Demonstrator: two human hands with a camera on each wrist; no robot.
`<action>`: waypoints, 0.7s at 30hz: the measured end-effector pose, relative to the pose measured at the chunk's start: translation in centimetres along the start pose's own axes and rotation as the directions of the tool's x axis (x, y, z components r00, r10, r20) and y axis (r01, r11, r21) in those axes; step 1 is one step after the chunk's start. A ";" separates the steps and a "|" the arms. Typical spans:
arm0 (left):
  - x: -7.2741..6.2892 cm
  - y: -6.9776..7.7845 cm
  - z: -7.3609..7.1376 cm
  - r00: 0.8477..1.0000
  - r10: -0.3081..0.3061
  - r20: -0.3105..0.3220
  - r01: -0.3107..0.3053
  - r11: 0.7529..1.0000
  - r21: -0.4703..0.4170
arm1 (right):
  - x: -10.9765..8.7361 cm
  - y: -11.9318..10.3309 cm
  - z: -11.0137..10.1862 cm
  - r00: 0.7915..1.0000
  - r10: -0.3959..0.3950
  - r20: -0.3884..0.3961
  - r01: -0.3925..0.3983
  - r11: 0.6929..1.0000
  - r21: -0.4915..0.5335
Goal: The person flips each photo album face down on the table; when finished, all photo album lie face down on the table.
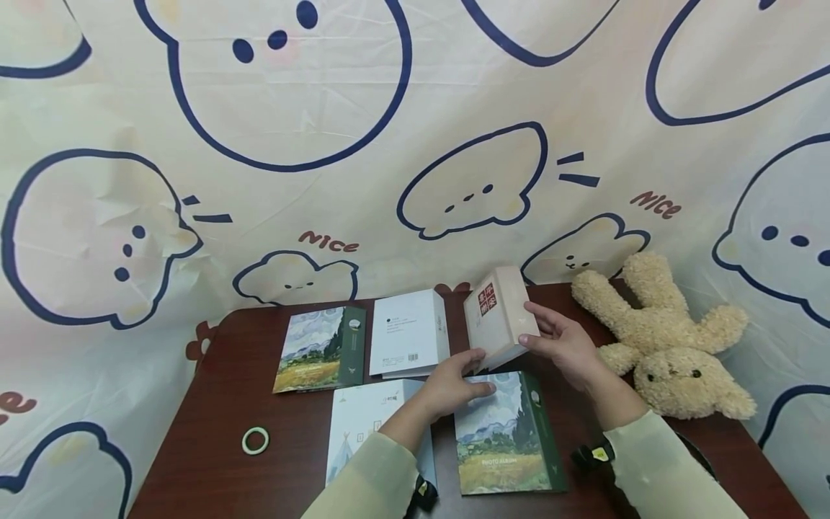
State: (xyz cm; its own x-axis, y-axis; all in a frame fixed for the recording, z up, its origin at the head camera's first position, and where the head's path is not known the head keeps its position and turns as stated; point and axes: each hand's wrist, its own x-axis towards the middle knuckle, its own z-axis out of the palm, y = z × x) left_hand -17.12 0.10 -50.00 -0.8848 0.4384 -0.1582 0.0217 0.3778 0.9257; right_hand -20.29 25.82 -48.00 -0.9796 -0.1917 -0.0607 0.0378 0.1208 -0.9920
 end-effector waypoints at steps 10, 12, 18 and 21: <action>0.0 0.2 0.0 1.000 -0.018 -0.013 0.019 0.996 0.087 | 0.1 1.2 -1.1 0.999 0.035 -0.021 -0.035 0.999 0.003; 0.0 0.2 0.0 1.000 -0.018 -0.016 0.020 0.994 0.106 | 0.1 1.4 -1.2 0.999 0.042 -0.027 -0.042 0.999 0.006; 0.2 0.0 -0.1 0.999 -0.024 -0.030 0.028 0.989 0.147 | 0.3 2.0 -1.3 0.996 0.065 -0.053 -0.065 0.998 -0.010; 0.2 0.0 -0.1 0.999 -0.032 -0.038 0.038 0.987 0.157 | 0.6 2.4 -1.3 0.994 0.080 -0.071 -0.082 0.996 -0.034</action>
State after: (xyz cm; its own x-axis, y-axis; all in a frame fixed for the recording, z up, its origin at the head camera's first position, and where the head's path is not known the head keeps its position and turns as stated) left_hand -17.36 0.11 -50.03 -0.9023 0.3944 -0.1743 0.0612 0.5172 0.8537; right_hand -21.05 27.28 -50.26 -0.9851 -0.1114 -0.1314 0.1115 0.1688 -0.9793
